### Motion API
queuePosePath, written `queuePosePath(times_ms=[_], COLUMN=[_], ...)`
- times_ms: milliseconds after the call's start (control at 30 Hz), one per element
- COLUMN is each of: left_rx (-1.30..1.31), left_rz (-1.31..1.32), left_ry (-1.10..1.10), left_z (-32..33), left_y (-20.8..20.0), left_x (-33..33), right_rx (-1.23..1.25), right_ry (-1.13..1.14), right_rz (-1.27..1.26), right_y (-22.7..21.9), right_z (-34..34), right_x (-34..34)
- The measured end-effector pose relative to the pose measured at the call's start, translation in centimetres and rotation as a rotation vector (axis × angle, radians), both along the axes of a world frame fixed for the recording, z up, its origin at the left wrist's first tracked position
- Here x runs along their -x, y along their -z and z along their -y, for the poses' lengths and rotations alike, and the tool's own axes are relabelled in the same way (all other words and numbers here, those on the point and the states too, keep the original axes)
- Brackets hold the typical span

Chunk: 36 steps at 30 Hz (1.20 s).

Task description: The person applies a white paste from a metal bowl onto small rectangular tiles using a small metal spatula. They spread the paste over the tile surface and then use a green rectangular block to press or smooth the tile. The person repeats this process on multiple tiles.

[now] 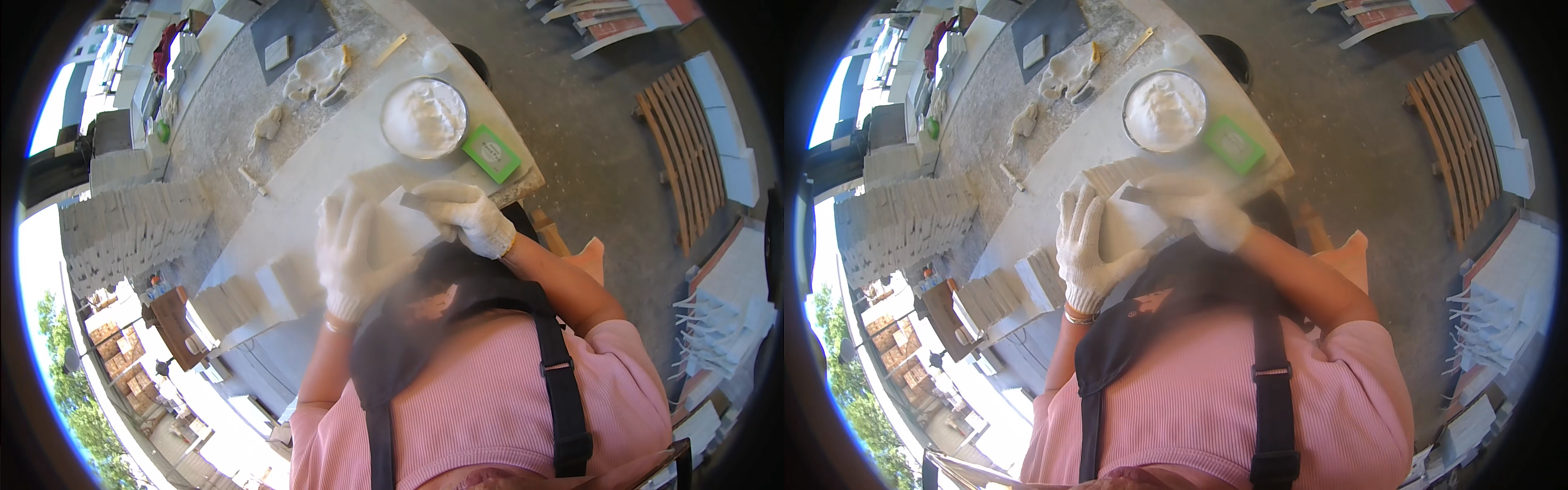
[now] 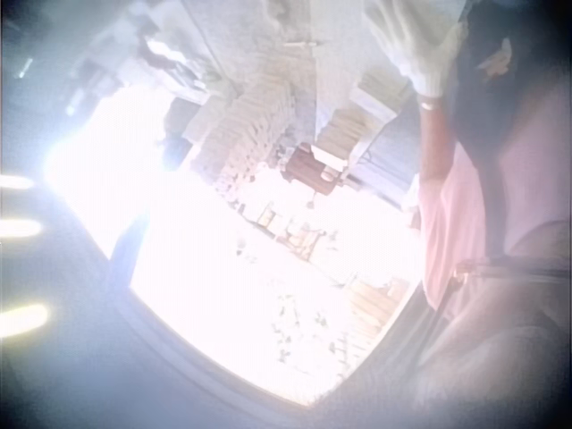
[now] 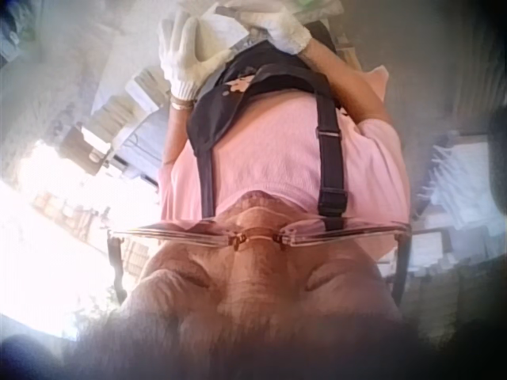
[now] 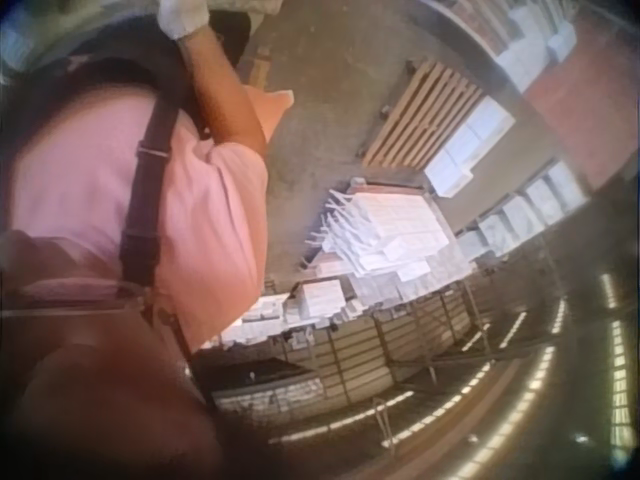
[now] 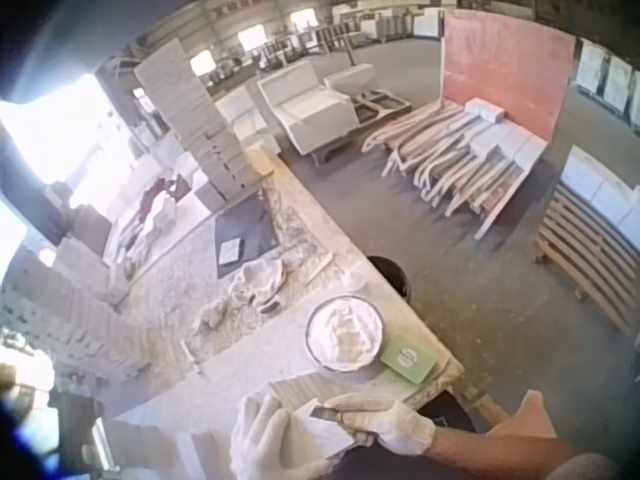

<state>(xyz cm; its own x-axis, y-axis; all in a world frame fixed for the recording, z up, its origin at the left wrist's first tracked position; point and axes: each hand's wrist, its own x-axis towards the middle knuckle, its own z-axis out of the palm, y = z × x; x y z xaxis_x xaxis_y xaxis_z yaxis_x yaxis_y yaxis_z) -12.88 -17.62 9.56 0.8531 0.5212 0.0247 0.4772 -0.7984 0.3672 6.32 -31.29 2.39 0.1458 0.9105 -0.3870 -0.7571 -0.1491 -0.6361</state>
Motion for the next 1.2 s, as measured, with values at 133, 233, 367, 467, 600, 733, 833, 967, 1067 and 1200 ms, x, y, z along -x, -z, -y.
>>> queuePosePath(times_ms=[133, 233, 367, 467, 600, 733, 833, 967, 1067, 1200], left_rx=[-0.050, -0.039, -0.039, -0.041, -0.043, -0.023, 0.005, -0.020, -0.021, -0.032], left_rz=[-0.008, 0.005, 0.019, 0.019, 0.036, 0.032, -0.008, 0.003, 0.026, 0.067], left_ry=[0.003, 0.005, 0.011, 0.014, 0.022, 0.006, -0.002, 0.045, 0.057, 0.059], left_z=[-0.1, -0.1, -0.1, -0.1, -0.1, 0.0, 0.1, -0.2, -0.2, -0.1], left_y=[0.2, 0.4, 0.6, 0.5, 0.3, 0.0, -0.5, -0.6, -0.4, 0.0], left_x=[0.1, 0.2, 0.4, 0.4, 0.0, -0.3, -0.4, -0.5, -0.5, -0.3], right_rx=[-0.055, -0.056, -0.074, -0.102, -0.194, -0.082, -0.008, -0.049, -0.104, -0.042], right_ry=[0.105, 0.091, 0.114, 0.130, 0.146, 0.123, 0.069, 0.033, 0.063, 0.061], right_rz=[-0.073, -0.127, -0.207, -0.259, -0.280, -0.041, -0.080, -0.041, 0.005, 0.038], right_y=[1.3, 1.6, 1.5, 1.6, 2.1, 1.8, 0.9, 0.3, 0.5, 0.2], right_z=[-3.9, -4.9, -4.4, -4.4, -4.1, -1.2, 1.3, 0.9, -0.9, -0.2], right_x=[-0.5, -0.5, -0.1, 0.2, 0.7, 1.3, 1.4, 0.9, 0.6, 1.0])
